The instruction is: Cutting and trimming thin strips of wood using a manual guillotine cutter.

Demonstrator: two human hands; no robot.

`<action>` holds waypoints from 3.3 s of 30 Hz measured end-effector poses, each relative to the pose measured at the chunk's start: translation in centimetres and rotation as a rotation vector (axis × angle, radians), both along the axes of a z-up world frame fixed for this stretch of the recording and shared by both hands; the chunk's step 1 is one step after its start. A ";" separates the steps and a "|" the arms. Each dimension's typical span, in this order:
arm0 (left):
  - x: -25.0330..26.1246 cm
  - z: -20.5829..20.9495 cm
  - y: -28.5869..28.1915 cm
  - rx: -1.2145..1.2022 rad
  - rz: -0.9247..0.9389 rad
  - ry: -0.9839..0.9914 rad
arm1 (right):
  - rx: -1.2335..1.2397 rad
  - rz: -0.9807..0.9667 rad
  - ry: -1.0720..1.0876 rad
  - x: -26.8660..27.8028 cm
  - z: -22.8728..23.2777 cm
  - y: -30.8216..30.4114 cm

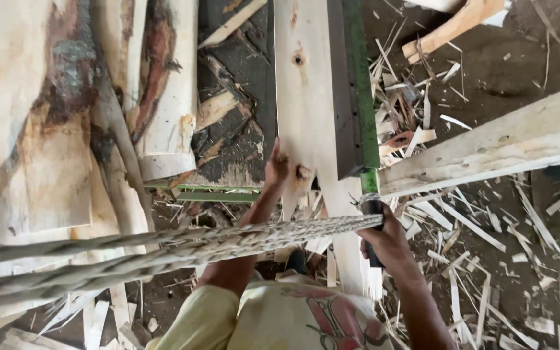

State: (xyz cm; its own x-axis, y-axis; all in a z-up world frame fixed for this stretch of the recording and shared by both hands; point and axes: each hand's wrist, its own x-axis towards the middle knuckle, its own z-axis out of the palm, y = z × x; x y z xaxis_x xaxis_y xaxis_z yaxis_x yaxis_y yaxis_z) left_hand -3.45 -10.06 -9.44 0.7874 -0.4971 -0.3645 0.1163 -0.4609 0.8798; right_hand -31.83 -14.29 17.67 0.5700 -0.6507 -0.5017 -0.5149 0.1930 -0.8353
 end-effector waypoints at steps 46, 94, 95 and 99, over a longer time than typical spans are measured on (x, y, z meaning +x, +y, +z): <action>1.4 -4.0 8.5 -0.204 0.141 -0.431 | -0.065 0.026 0.157 0.5 1.1 -0.4; 7.0 0.9 0.9 -0.095 0.140 -0.212 | -0.335 0.190 0.123 0.0 3.5 -1.3; 6.5 1.8 1.2 -0.084 0.138 -0.201 | -0.323 0.191 0.134 -0.4 3.4 -1.3; 6.1 5.2 1.5 0.019 0.112 -0.060 | -0.443 0.244 0.257 -1.8 -2.8 -1.2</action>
State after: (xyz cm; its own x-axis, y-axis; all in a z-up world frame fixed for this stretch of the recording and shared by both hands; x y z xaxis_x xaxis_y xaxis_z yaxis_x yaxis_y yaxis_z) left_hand 2.63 -8.60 -4.24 0.8584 -0.3981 -0.3235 0.1154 -0.4647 0.8779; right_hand -33.65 -15.51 14.82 0.6259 -0.6955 -0.3530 -0.6979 -0.2974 -0.6515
